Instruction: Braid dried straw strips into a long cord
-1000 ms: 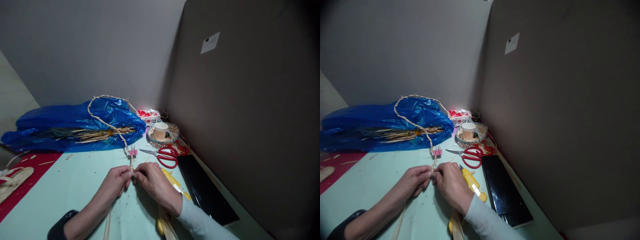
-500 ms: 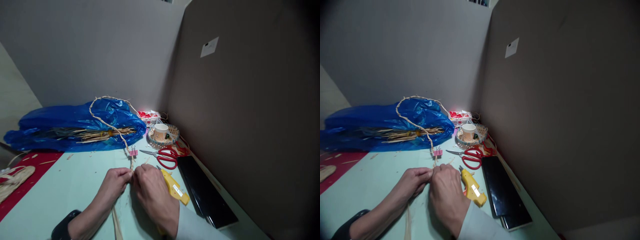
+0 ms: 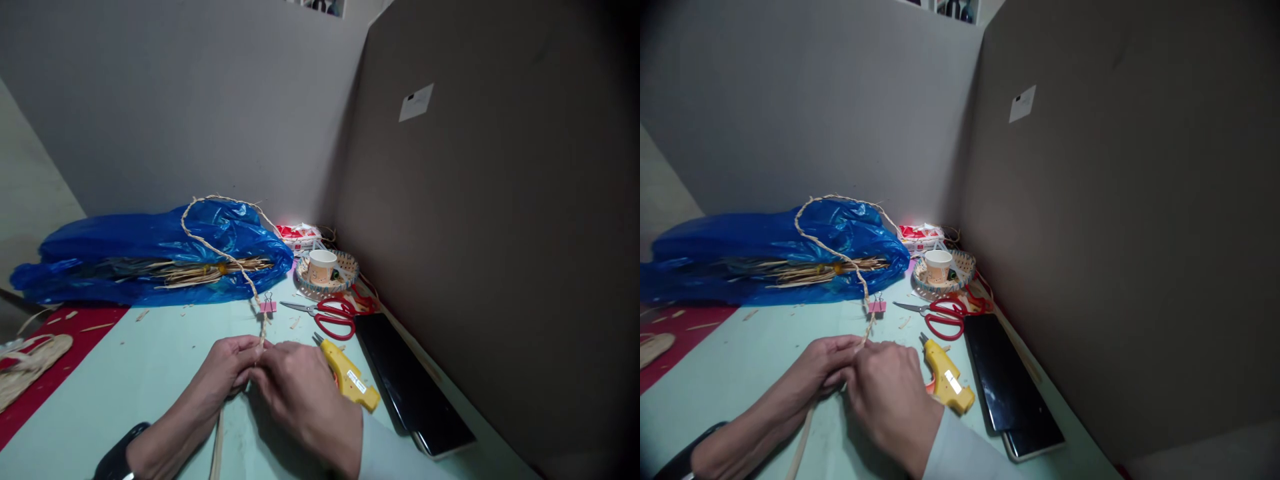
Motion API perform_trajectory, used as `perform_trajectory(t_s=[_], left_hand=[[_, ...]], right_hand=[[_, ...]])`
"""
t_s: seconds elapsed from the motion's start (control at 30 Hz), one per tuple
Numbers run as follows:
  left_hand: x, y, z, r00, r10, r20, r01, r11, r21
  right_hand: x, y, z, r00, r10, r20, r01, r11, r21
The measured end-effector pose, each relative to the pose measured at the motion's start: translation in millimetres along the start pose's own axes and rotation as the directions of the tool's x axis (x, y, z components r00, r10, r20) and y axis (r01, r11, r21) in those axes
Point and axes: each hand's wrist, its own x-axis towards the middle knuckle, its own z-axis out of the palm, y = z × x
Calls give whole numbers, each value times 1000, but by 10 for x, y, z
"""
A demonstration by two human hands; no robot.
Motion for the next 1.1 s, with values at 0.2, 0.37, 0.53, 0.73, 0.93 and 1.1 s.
perform_trajectory(t_s=[0.2,0.37,0.53,0.73,0.93,1.1], left_hand=[[15,-1,-45,999,-2,36,1,1000,6],[5,-15,-29,999,27,30,-28,999,36],[-16,-17,-5,995,79,54,-82,994,69],[-23,-41,20,994,104,46,-105,994,29],[32,-101,12,992,107,72,-103,993,-60],[18,-113,23,991,103,83,-102,995,-23]], right_hand=[[96,258,-158,980,196,24,-197,955,222],[103,305,-117,981,162,108,-191,908,374],[133,378,-122,985,102,142,-145,927,345],[169,360,-115,986,136,100,-165,896,412],[245,273,-43,972,95,216,-208,778,592],[275,339,54,985,104,134,-166,761,627]])
